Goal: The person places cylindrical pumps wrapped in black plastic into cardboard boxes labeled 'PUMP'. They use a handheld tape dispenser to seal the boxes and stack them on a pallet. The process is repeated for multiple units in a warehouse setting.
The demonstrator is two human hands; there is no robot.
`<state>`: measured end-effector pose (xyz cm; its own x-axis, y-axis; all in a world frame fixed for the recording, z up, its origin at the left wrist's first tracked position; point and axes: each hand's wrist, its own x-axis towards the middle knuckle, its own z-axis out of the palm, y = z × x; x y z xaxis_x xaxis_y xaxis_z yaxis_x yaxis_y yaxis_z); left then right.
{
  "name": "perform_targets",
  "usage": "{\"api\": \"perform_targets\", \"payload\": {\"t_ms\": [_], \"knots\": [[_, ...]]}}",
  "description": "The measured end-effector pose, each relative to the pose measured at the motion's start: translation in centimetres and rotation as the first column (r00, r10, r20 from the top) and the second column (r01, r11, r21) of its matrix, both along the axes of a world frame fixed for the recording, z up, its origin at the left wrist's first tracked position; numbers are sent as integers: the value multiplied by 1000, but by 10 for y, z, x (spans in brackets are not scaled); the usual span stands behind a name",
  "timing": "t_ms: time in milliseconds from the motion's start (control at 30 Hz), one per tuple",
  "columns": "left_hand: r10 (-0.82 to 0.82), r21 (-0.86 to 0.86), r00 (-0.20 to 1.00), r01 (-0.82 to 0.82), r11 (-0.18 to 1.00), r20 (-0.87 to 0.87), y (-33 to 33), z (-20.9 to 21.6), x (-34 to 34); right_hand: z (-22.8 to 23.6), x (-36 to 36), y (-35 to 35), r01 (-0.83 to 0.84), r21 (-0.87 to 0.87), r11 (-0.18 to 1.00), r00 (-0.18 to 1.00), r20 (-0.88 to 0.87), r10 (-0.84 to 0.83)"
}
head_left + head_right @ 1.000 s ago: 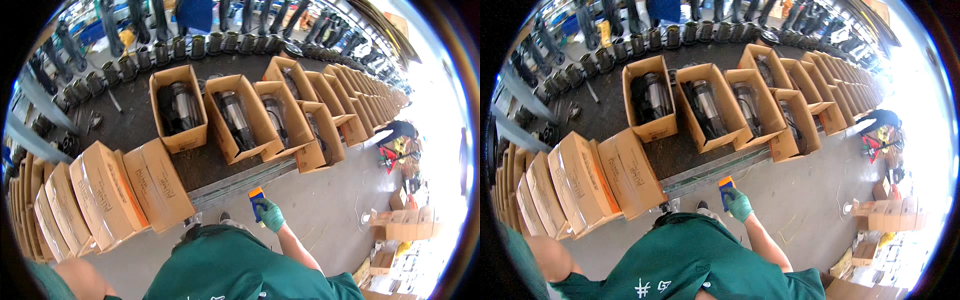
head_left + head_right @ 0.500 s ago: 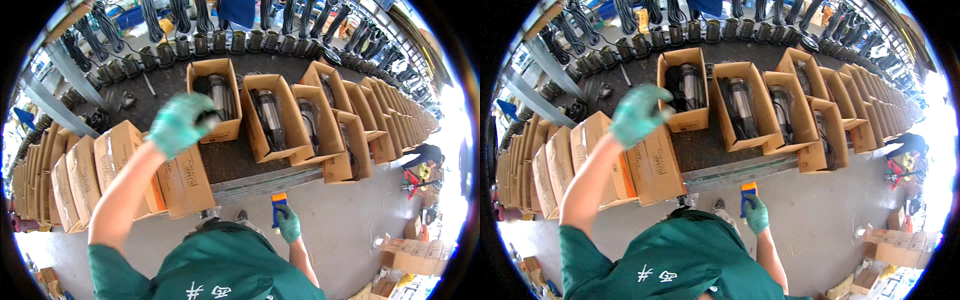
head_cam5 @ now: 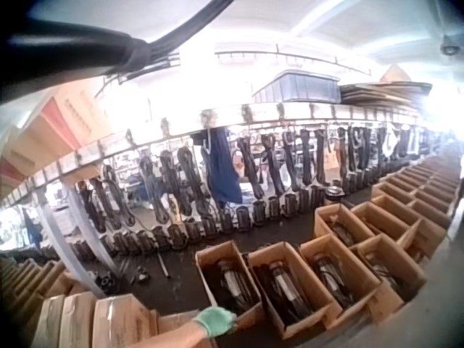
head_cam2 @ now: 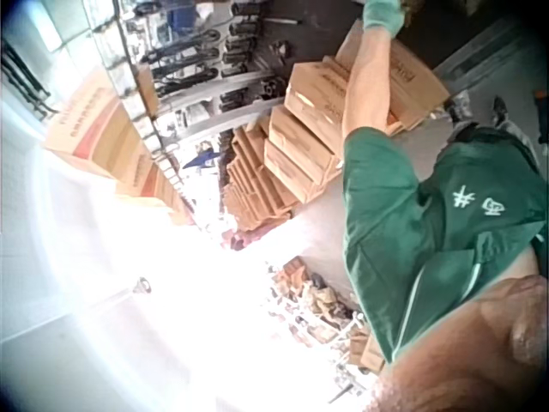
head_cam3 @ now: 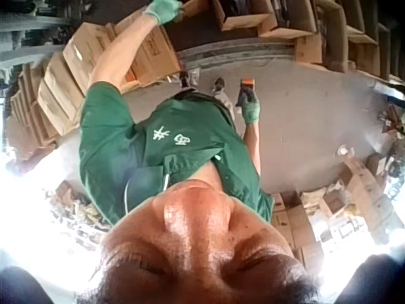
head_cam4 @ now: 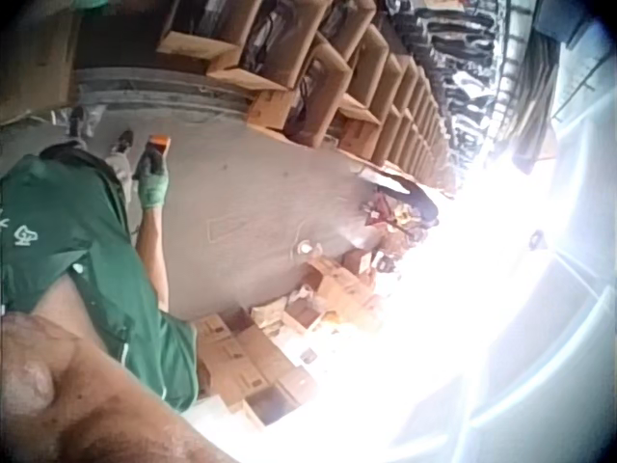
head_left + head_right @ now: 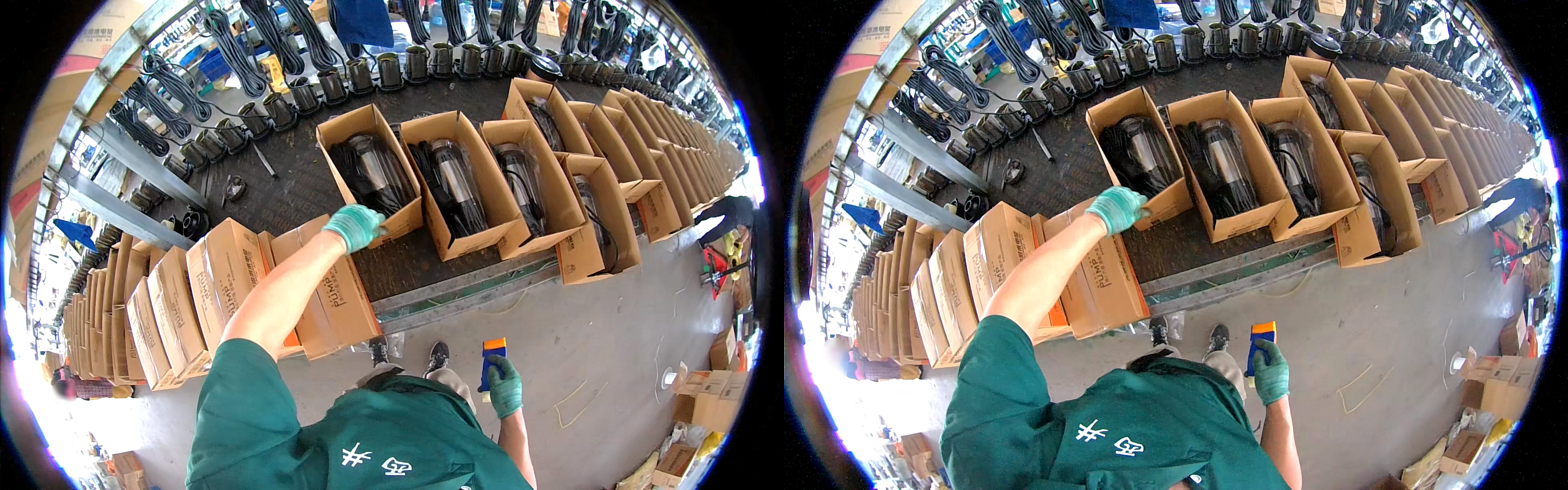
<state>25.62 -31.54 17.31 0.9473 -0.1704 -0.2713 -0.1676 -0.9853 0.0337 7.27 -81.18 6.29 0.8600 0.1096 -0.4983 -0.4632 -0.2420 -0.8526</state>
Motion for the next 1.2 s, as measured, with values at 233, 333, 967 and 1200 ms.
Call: {"api": "perform_targets", "payload": {"t_ms": [233, 333, 967, 1200], "knots": [[-168, -100, 979, 180, 979, 119, -70, -8, -83, 39, 25, 15, -44, 114, 993, 995, 95, 33], [-171, -96, 975, 185, 978, 142, -104, -3, -138, 82, 26, 36, -91, 197, 976, 955, 294, 30], [286, -135, 958, -283, 950, 6, 68, 20, 26, 82, 54, 233, -424, 153, 893, 807, 512, 295], [76, -14, 863, -96, 995, -500, 3, 42, 50, 85, 51, 226, -372, 126, 919, 845, 456, 280]]}}
